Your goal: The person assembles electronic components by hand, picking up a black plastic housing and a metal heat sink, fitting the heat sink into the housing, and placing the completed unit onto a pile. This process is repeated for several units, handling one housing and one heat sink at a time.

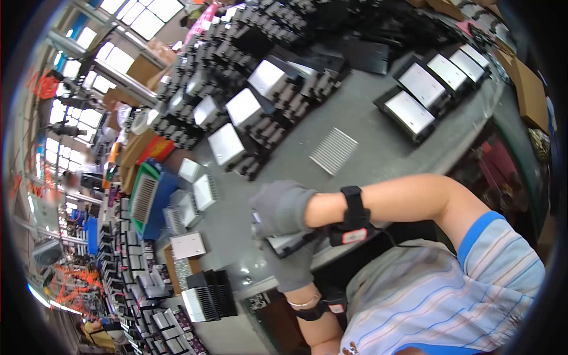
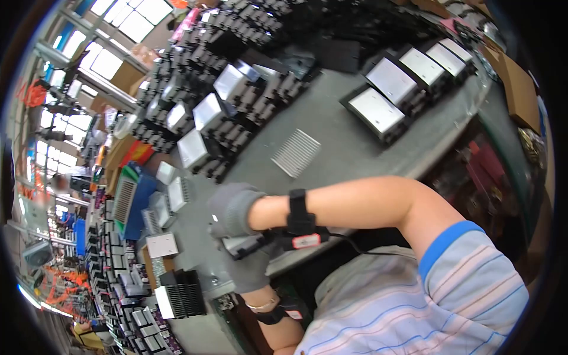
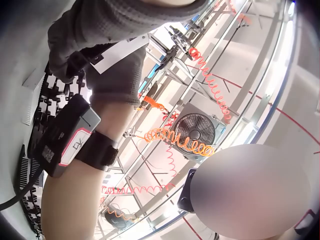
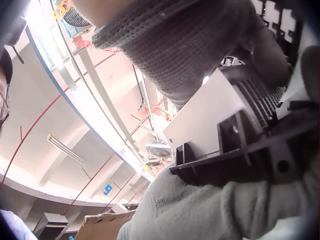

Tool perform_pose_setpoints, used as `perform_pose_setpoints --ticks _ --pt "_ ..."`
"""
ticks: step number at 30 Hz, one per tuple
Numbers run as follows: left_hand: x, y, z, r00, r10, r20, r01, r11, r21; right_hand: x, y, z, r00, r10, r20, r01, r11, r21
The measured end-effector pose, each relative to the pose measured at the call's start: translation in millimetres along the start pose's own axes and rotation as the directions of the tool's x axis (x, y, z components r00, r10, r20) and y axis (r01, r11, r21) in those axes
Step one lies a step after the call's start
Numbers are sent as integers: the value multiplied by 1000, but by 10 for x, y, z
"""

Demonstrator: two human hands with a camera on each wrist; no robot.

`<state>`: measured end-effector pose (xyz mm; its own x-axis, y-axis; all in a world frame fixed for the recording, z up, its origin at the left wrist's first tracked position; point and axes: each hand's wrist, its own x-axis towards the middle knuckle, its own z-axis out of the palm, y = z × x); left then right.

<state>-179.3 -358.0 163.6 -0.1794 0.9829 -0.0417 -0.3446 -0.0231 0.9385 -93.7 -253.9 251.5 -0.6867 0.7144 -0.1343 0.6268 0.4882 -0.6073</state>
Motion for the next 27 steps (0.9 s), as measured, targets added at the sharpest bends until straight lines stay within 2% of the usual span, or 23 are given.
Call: perform_pose_setpoints --ticks 1,2,3,4,5,6,7,8,9,11,12,13,14,15,16,17,19,21,23,27 --pt "-18 78 70 991 -135 -18 113 891 -440 18 -23 -14 999 -8 50 8 1000 5" --pt "-19 85 24 994 -106 -24 86 897 -433 36 -60 -17 998 -16 57 16 1000 -12" --pt "-51 66 -59 998 55 -29 -55 998 20 54 -102 -5 997 -17 68 19 999 -28" --pt "-60 63 -109 980 195 29 -186 867 463 83 -144 15 997 -33 64 35 999 -34" --pt "-52 118 -85 978 208 26 -196 863 465 111 -179 35 995 -41 87 44 999 -32" --pt "-63 195 -37 990 75 -116 -70 997 43 129 -213 52 993 -46 112 49 998 -31" --pt "-69 241 -25 977 -108 -181 27 915 -402 123 -247 73 992 -52 114 56 998 -36" --pt "-68 243 -76 969 -173 -178 27 787 -617 89 -298 74 994 -65 86 67 997 -22" --pt "-74 240 -120 968 -171 -182 22 785 -619 50 -336 75 995 -76 58 77 997 -9" --pt "-95 232 -201 957 -76 -278 -105 808 -580 -29 -321 158 991 -133 27 132 991 37" --pt "-122 274 -189 924 27 -381 -156 937 -312 -63 -287 253 942 -279 -185 304 944 125" --pt "-175 267 -202 919 24 -394 -161 934 -320 -97 -263 328 835 -383 -395 477 861 174" --pt "-234 248 -218 909 116 -400 -241 930 -277 -159 -281 338 839 -387 -382 476 862 174" --pt "-272 268 -208 893 210 -398 -319 919 -231 -248 -333 301 769 -370 -521 543 808 228" --pt "-265 373 -185 898 362 -249 -377 926 -11 -317 -373 267 683 -333 -650 615 743 265" --pt "-292 380 -188 895 366 -255 -381 925 -10 -374 -381 269 683 -338 -647 618 740 266" --pt "-367 353 -183 906 338 -254 -337 940 49 -491 -365 282 825 -312 -472 474 836 277" --pt "-386 286 -226 925 324 -197 -323 946 37 -546 -359 232 815 -346 -465 500 826 261" --pt "-405 86 -409 909 329 -257 -355 933 -62 -592 -361 223 752 -398 -526 585 771 254" --pt "-402 62 -404 907 350 -233 -381 919 -104 -595 -310 221 715 -433 -549 635 730 252"
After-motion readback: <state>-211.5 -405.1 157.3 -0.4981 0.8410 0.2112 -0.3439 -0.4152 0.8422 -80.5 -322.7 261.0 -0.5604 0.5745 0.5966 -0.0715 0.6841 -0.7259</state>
